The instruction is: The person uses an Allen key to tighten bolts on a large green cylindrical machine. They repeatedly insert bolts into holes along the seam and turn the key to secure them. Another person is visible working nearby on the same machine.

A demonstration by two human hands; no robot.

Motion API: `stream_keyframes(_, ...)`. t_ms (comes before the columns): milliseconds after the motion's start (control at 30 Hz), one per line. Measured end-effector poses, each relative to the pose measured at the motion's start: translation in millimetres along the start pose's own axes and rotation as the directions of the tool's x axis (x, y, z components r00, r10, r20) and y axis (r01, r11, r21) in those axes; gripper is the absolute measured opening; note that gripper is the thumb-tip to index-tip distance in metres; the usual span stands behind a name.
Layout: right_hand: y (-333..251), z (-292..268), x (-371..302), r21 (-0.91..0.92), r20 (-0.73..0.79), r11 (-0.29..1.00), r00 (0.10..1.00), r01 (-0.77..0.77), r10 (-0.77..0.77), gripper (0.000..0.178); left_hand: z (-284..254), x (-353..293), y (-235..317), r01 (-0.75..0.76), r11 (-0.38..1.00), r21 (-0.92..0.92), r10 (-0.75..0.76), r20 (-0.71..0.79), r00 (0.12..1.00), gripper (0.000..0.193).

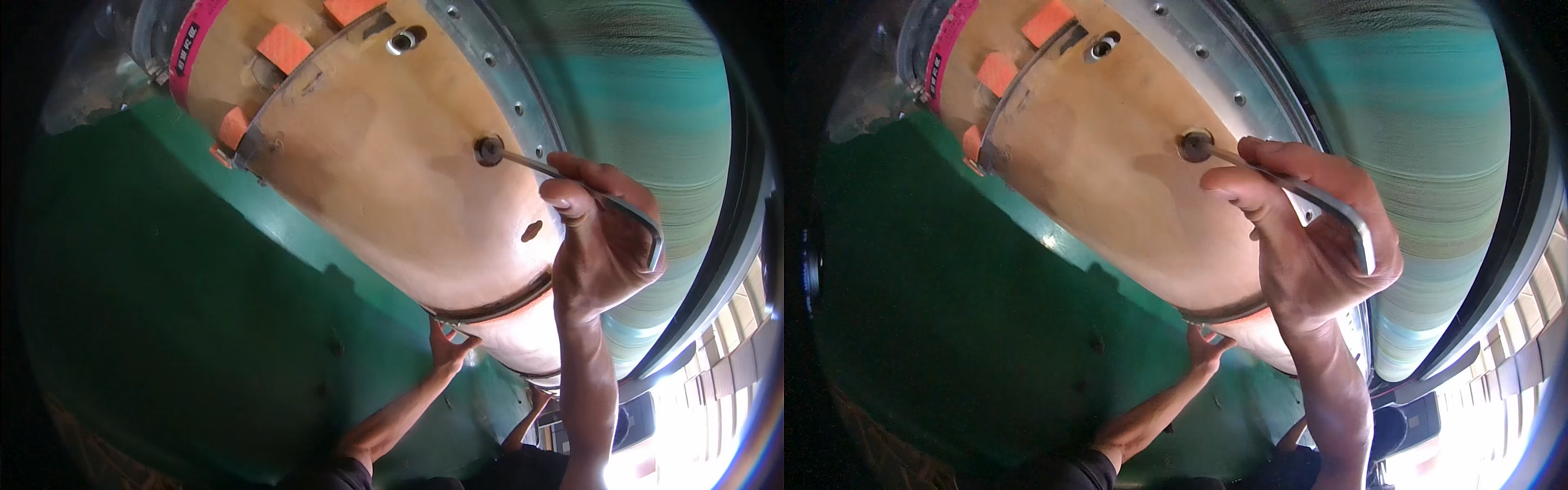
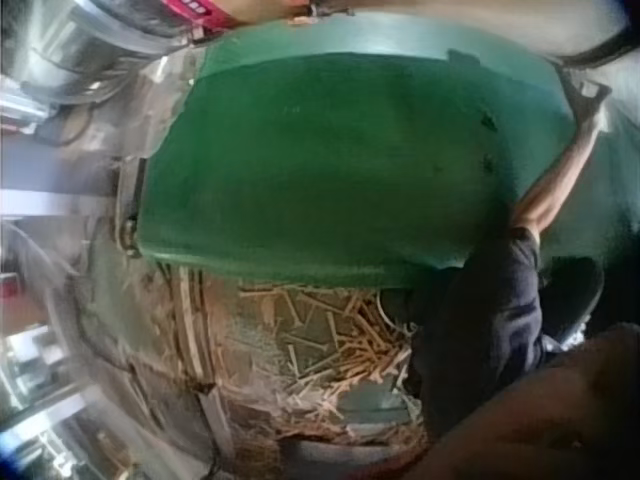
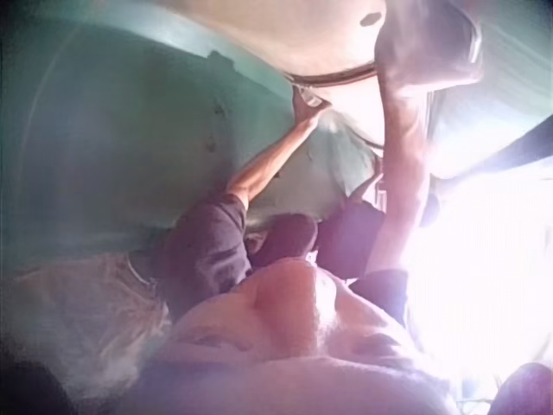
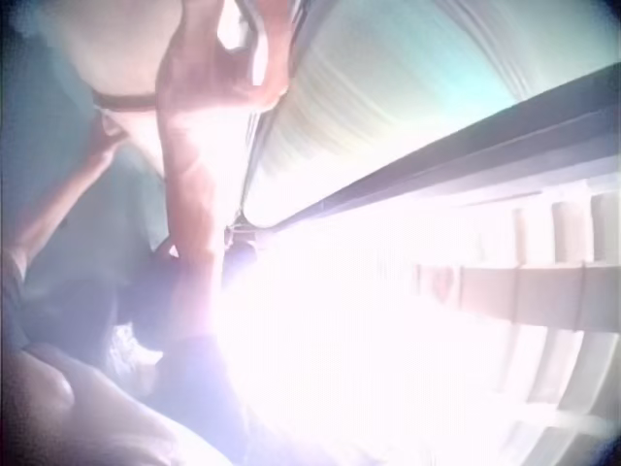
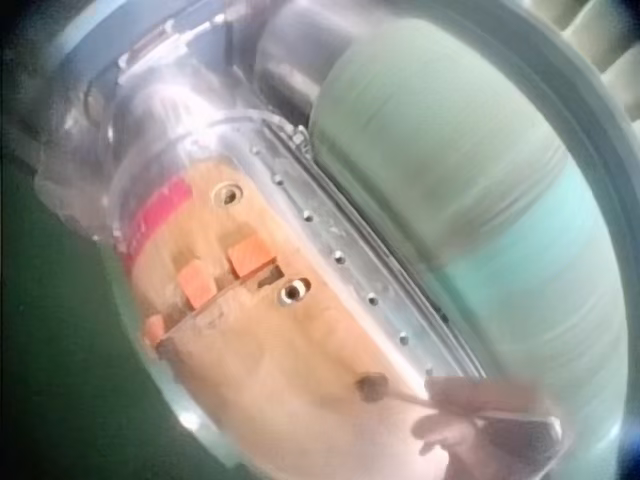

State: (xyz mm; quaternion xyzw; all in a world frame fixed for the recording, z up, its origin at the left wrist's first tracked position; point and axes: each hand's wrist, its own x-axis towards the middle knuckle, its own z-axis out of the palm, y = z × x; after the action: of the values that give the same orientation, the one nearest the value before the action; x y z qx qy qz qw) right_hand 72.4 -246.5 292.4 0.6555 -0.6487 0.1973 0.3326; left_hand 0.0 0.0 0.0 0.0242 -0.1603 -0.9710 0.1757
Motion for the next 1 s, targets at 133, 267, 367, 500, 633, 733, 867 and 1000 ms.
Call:
stream_keyframes(133, -1.5, 15.6, -11.0, 0.055, -0.021, 0.997, 0.999, -0.047, 0.048, 0.021, -1.2, -5.4, -4.2, -0.018, 0.999, -0.029, 0.018, -0.011, 1.000, 0.138)
stream_keyframes(267, -9.1, 23.1, -13.4, 0.044, 0.037, 0.993, 0.993, 0.111, -0.113, 0.021, -16.9, -11.0, -14.4, 0.026, 0.999, 0.026, -0.026, 0.003, 1.000, 0.139)
stream_keyframes(367, -2.4, 15.4, -13.9, -0.006, -0.085, 0.998, 0.995, 0.060, -0.061, 0.034, -3.1, -7.6, -8.7, -0.032, 0.999, -0.009, 0.032, 0.016, 0.999, 0.138)
stream_keyframes(500, 7.4, 18.5, -7.0, 0.026, -0.179, 0.999, 0.983, 0.041, -0.035, 0.037, 6.5, 0.4, -10.0, -0.032, 0.999, 0.011, 0.031, 0.006, 0.999, 0.140)
stream_keyframes(633, -0.6, 15.8, -15.4, -0.077, -0.003, 0.992, 0.995, 0.098, -0.098, 0.026, 7.0, 6.2, -11.4, -0.045, 0.999, 0.023, 0.044, 0.010, 0.999, 0.140)
stream_keyframes(733, -1.1, 12.7, -14.8, -0.085, -0.041, 0.993, 0.995, 0.085, -0.089, 0.029, 11.7, 5.1, -7.7, -0.052, 0.999, 0.000, 0.052, 0.009, 0.999, 0.139)
stream_keyframes(867, 7.5, 14.3, -5.4, 0.007, -0.216, 1.000, 0.976, 0.021, -0.019, 0.032, 13.5, -0.1, -5.0, -0.028, 1.000, -0.008, 0.028, 0.026, 0.999, 0.141)
stream_keyframes(1000, 0.8, 18.2, -11.2, 0.028, -0.149, 1.000, 0.989, -0.001, 0.005, 0.030, 9.7, 4.4, -12.4, -0.044, 0.999, -0.016, 0.045, 0.044, 0.998, 0.142)
